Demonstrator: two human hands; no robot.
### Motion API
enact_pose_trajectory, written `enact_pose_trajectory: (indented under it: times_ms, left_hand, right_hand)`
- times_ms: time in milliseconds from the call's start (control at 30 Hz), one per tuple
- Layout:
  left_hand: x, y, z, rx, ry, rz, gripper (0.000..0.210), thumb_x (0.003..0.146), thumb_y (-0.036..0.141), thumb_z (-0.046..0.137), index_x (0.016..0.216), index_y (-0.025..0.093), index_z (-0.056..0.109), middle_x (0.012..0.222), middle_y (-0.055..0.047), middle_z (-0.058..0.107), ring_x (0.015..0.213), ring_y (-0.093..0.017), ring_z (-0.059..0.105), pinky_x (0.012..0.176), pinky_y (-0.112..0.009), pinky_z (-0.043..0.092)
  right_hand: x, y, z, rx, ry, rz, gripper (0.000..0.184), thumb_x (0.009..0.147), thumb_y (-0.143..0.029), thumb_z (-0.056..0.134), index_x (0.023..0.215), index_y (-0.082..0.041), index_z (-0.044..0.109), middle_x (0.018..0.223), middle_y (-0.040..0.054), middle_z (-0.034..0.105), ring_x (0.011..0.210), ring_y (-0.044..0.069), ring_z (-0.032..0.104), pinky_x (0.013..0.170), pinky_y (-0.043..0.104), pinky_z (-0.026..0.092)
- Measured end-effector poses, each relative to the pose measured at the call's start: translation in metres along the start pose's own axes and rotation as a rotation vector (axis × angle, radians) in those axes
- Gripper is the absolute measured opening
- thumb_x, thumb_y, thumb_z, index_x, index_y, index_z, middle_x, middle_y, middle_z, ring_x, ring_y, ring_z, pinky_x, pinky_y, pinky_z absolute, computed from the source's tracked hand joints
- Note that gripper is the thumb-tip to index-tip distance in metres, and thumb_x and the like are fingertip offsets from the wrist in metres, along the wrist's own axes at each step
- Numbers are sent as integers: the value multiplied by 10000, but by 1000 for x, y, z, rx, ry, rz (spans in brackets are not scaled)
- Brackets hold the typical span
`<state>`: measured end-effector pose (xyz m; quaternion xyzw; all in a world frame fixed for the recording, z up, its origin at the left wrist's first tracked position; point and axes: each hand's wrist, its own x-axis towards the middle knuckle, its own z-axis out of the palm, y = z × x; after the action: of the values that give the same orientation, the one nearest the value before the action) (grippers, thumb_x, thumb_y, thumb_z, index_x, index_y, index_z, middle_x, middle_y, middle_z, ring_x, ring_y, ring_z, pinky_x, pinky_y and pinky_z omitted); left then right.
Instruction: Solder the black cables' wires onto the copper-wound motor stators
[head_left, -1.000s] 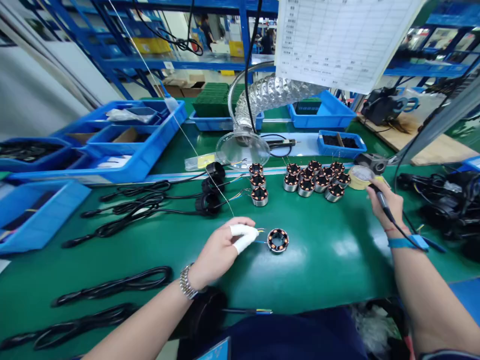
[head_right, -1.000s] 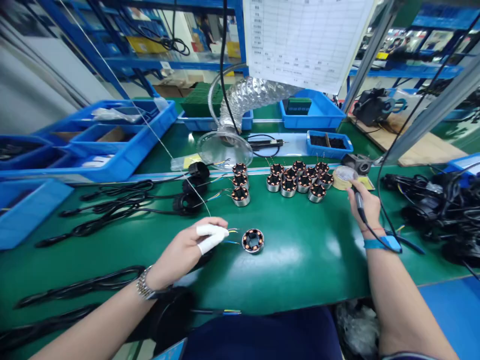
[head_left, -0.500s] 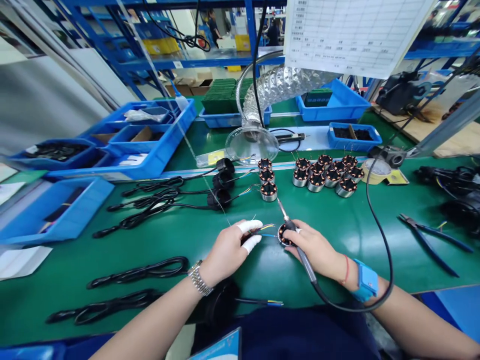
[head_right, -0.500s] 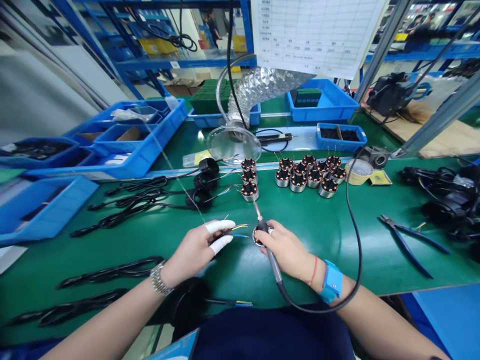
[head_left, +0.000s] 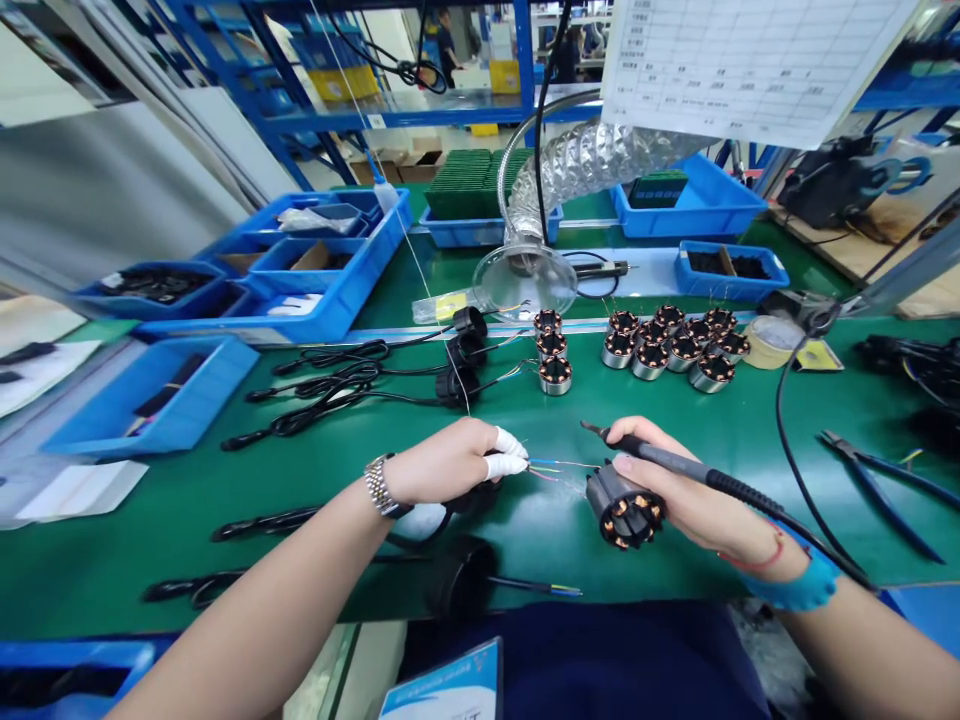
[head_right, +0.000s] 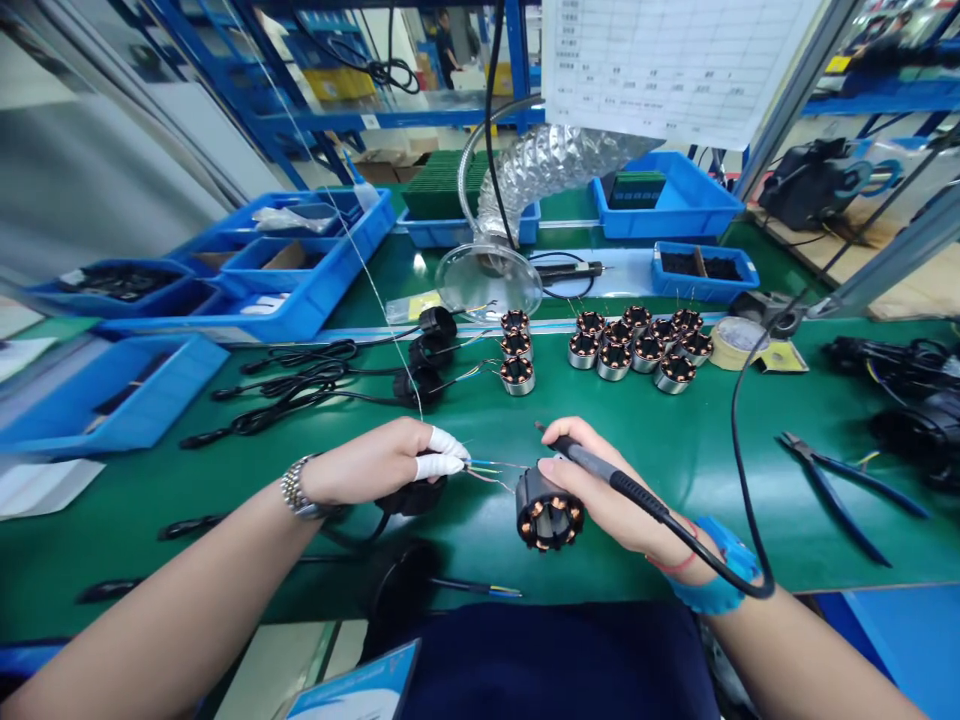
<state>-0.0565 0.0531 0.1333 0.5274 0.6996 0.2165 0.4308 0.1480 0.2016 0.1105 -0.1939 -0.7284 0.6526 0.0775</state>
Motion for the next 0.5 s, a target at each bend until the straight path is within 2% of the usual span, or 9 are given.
enact_pose_trajectory:
  times_ms: [67, 133, 233, 300, 367, 500]
  left_hand:
    - [0, -3, 1, 14, 10, -1, 283, 784, 364, 464, 702, 157, 640, 629, 6, 592, 573, -124, 502, 562, -203, 381]
    - [0, -6, 5, 72, 92, 20, 260, 786, 357, 468, 791, 187, 665, 742, -4, 654, 669, -151, 565, 641, -221, 415]
    - [0, -12, 16, 186, 302, 53, 281, 779, 356, 495, 969, 218, 649, 989, -35, 661, 894, -200, 586, 807, -268, 409]
    - [2, -14, 24, 209, 341, 65, 322, 784, 367, 492, 1037, 215, 621, 1052, -54, 641, 947, -211, 574, 839, -285, 399]
    - [6, -14, 32, 192, 296, 55, 304, 815, 363, 438, 983, 204, 636, 985, -54, 659, 874, -200, 591, 779, -278, 417]
    - [18, -9, 38, 166, 231, -66, 353, 835, 343, 364, 662, 163, 614, 653, -22, 621, 580, -150, 534, 556, -242, 380]
  right_hand:
    - [0, -2, 0, -84, 4, -34, 176, 828, -308, 462, 981, -221, 445, 674, -45, 427, 528, 76, 401, 467, 179, 346]
    - [0, 2, -1, -232, 8, -113, 216, 805, -289, 503, 996, -224, 425, 676, -42, 460, 535, 84, 425, 477, 187, 374]
    - [2, 21, -4, -503, -1, -366, 309, 754, -252, 581, 1014, -218, 417, 774, 7, 556, 656, 129, 517, 595, 251, 456]
    - [5, 41, -8, -655, -13, -565, 275, 765, -213, 568, 1010, -208, 444, 870, 57, 582, 849, 185, 536, 729, 330, 469]
    - [7, 56, -13, -742, -17, -668, 240, 783, -172, 535, 1009, -200, 461, 919, 83, 582, 990, 218, 493, 800, 383, 456]
    - [9, 60, -18, -726, 39, -639, 275, 788, -176, 529, 1048, -199, 440, 967, 95, 570, 1013, 222, 489, 814, 400, 463]
